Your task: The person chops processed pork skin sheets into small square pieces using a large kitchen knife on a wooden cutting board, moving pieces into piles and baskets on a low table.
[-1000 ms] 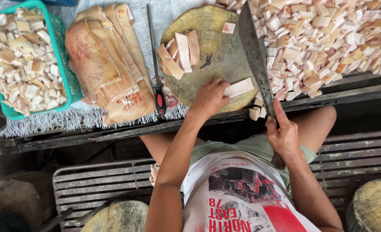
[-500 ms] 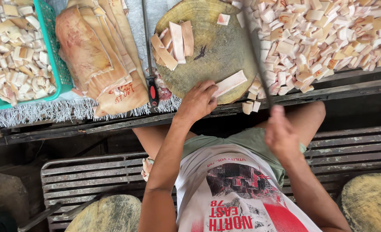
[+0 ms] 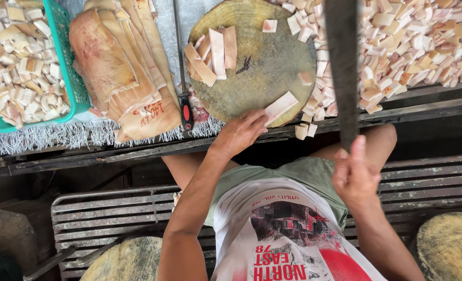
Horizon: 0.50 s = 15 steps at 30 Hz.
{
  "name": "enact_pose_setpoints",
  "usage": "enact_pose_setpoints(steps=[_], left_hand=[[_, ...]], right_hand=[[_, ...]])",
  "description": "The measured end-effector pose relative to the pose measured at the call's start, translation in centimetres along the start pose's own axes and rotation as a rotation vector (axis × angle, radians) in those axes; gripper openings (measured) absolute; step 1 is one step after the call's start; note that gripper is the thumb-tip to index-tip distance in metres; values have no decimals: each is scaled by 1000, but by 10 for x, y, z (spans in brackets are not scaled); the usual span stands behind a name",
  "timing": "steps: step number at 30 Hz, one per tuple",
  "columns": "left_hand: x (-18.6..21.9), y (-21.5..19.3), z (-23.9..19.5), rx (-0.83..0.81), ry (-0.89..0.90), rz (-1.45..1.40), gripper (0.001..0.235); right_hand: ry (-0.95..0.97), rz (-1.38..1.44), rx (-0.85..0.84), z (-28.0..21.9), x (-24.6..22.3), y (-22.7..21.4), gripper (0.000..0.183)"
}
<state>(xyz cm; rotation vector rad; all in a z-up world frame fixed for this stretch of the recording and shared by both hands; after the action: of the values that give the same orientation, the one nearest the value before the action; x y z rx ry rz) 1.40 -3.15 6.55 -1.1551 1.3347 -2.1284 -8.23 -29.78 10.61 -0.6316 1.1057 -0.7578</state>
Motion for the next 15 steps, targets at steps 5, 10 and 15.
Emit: enact_pose_setpoints(steps=[5,10,15], left_hand=[[1,6,-7,29,87,64,33],[-5,20,-9,14,76,73,31],[-3,23,-4,36,80,57,38]], right_hand=[[26,-202,-379,11,-4,51,70],[-43,62,-142,23,-14,8,72],[-27,33,34,-1,-5,-13,65]])
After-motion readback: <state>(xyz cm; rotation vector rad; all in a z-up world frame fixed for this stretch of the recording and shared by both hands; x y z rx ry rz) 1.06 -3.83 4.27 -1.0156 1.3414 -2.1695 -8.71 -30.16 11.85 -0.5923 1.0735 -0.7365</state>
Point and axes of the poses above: each hand's wrist, its own z-axis towards the middle knuckle, its own y-axis out of the palm, x = y × z, the point moved 8 cm from there along z, towards the middle knuckle, and after that the axes turned 2 degrees about -y, right-handed, at the moved point
